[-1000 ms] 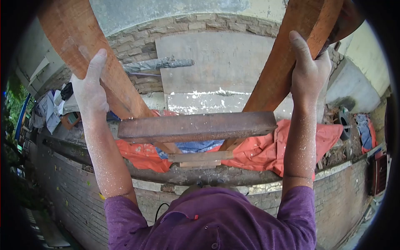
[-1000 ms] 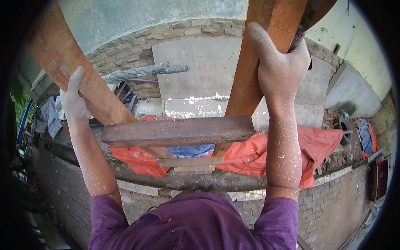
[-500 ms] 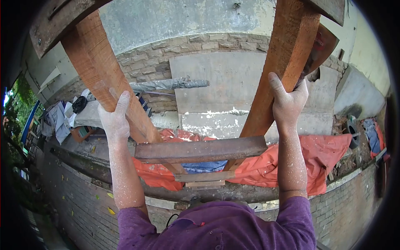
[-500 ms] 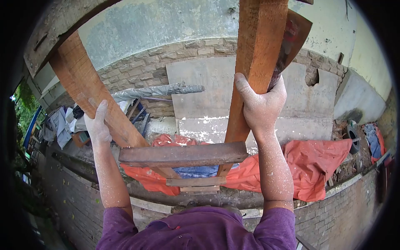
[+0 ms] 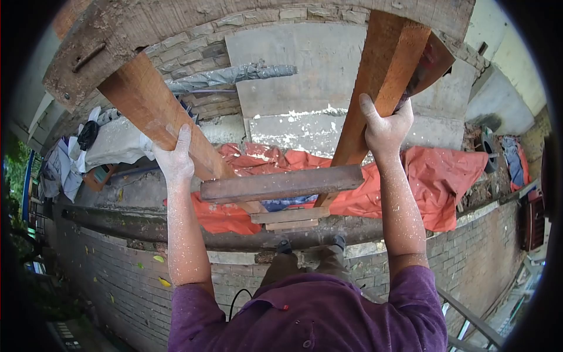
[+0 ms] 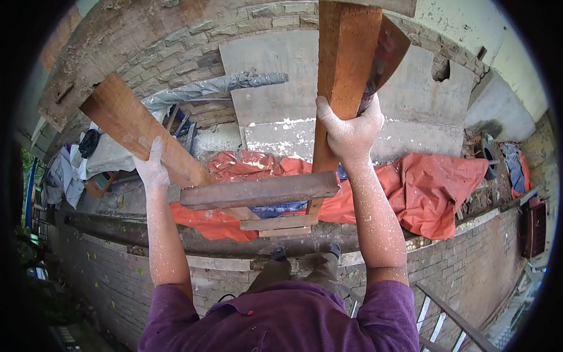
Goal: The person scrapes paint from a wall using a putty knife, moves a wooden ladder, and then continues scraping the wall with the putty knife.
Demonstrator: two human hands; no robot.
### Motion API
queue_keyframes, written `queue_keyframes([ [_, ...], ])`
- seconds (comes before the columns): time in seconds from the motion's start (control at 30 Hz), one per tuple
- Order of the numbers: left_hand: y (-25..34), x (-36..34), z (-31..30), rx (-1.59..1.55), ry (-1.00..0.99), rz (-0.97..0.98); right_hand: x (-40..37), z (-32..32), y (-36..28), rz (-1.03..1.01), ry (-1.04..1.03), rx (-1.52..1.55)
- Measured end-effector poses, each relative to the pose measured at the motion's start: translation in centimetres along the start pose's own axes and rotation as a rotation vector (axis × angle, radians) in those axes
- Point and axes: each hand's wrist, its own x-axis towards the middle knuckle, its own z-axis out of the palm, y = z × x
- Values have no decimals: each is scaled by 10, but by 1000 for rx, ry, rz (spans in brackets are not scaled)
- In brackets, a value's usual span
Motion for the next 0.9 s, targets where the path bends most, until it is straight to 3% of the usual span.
queue_keyframes([
  [0.1,-26,17,-17,-3,27,40,-2,26,10,-5,-15,23],
  [0.17,-27,29,-27,-9,-40,-113,-3,40,12,-43,-20,62],
  [0.3,-21,43,-27,151,38,-49,-4,71,5,-95,-4,18],
  [0.5,8,98,-37,-126,-82,-45,-4,91,4,-50,-23,-21],
  [0.6,20,110,-21,156,76,72,10,100,6,-94,2,-21],
  [0.73,18,127,-26,195,11,104,51,121,-19,-98,54,-43],
  [0.83,0,147,-27,147,10,0,61,143,-17,-67,94,-134],
  [0.9,-18,160,-23,231,106,84,66,150,-6,-71,81,-104],
])
